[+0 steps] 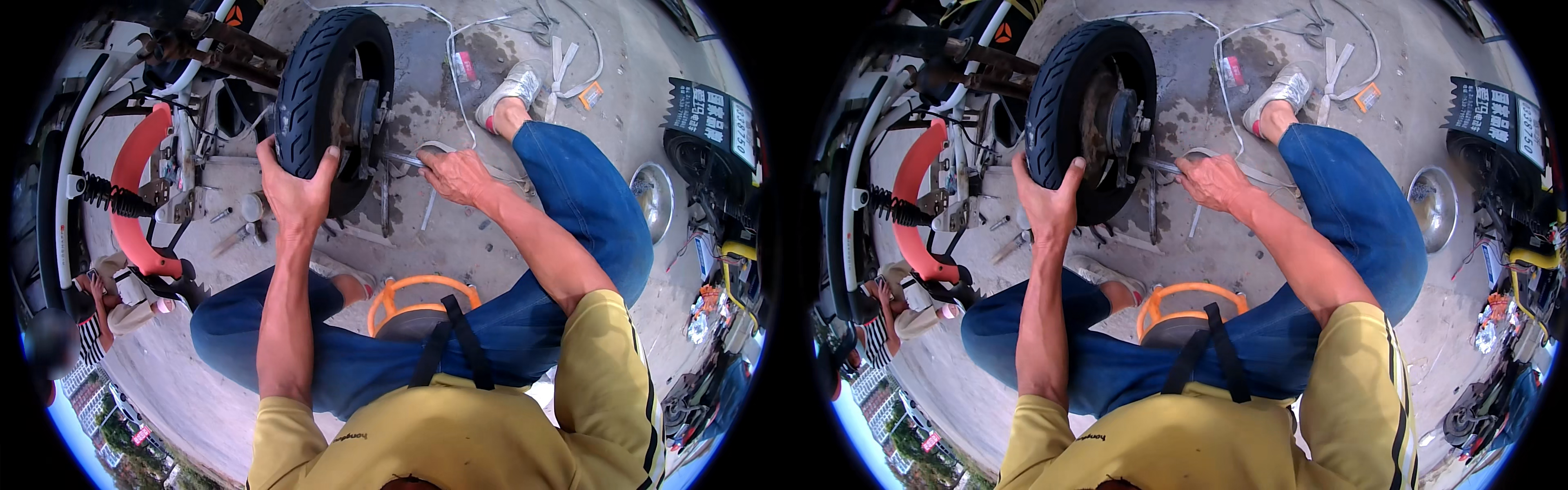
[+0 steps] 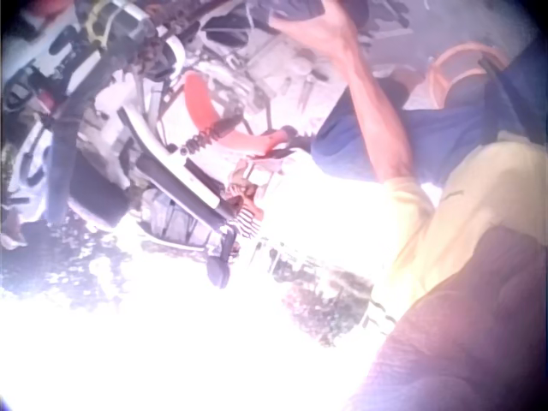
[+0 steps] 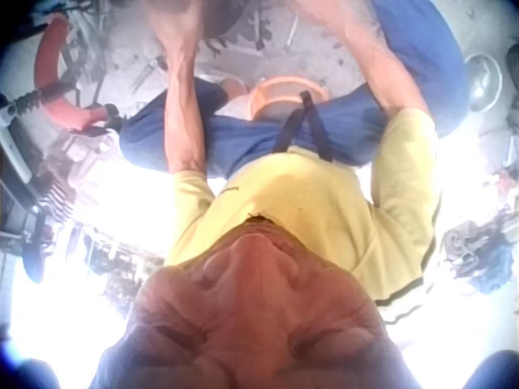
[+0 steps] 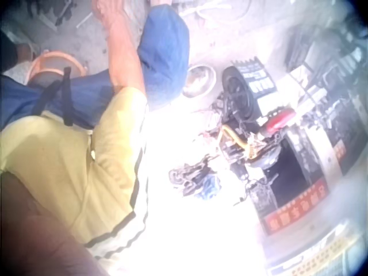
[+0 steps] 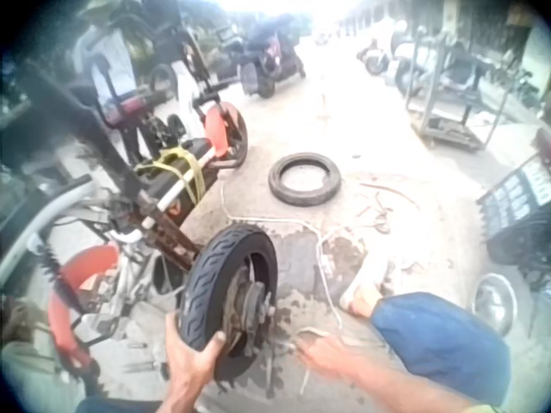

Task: The person unwraps a new tire, removes the inner tube, and mounts the tire onto a wheel rim using tire levers. The person then secures the tire bead onto the rim by hand and with tools.

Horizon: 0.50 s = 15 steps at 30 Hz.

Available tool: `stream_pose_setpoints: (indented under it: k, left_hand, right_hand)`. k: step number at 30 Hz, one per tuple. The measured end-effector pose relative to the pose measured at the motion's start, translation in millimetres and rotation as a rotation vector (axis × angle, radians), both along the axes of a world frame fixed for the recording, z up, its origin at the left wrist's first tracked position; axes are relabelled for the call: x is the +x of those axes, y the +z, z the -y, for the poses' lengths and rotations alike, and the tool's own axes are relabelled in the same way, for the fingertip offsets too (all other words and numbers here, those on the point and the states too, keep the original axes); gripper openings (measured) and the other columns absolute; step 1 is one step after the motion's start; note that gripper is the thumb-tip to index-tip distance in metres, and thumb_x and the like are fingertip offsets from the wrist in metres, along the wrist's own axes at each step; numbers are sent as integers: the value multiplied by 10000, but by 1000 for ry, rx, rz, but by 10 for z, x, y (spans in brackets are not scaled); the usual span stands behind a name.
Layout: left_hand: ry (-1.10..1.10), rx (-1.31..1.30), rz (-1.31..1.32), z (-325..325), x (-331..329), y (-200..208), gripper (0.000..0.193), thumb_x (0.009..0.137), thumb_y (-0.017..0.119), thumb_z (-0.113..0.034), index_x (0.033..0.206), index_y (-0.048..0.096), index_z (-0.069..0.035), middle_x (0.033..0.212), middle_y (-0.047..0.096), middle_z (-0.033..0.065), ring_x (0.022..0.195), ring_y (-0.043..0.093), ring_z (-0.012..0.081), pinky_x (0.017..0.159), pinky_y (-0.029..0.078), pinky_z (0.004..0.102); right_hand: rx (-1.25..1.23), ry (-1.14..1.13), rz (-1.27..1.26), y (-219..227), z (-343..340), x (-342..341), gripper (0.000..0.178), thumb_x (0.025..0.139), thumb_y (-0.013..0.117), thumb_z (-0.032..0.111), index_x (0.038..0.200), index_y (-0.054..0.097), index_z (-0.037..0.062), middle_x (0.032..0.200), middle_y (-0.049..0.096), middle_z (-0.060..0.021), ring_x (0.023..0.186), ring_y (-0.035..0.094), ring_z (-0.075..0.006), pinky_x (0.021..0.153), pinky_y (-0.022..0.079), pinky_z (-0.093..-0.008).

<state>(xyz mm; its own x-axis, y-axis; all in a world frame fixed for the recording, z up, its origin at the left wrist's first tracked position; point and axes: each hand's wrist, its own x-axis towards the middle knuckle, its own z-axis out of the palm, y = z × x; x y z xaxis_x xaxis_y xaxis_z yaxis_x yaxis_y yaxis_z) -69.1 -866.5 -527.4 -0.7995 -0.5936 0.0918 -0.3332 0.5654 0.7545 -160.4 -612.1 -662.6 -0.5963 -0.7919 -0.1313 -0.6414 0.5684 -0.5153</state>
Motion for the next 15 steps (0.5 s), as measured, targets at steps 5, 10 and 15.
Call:
stream_pose_setpoints:
  k: [5, 10, 15]
  left_hand:
    - [5, -40, 2, -26, -17, 36, 823, 762, 868, -342, 1342, 462, 79, 1139, 661, 260, 1016, 669, 314, 950, 518, 411]
    - [50, 34, 51, -37, -95, 74, 866, 740, 884, -335, 1362, 447, 81, 1161, 638, 254, 1032, 649, 315, 960, 510, 414]
    - [40, -48, 111, -78, -216, 182, 869, 721, 903, -321, 1344, 453, 85, 1180, 615, 254, 1056, 628, 319, 976, 497, 418]
  right_hand:
    - [-77, -155, 68, -670, -57, 307, 295, 1053, 554, 381, 1011, 559, 89, 742, 713, -165, 689, 693, -416, 622, 525, -541]
    - [-74, -155, 58, -1124, -65, 175, 344, 1038, 582, 436, 971, 544, 100, 755, 714, -135, 683, 683, -411, 617, 519, -544]
    - [-168, -202, 124, -1391, -26, 345, 330, 1016, 627, 397, 944, 529, 90, 784, 715, -124, 715, 688, -402, 630, 520, -531]
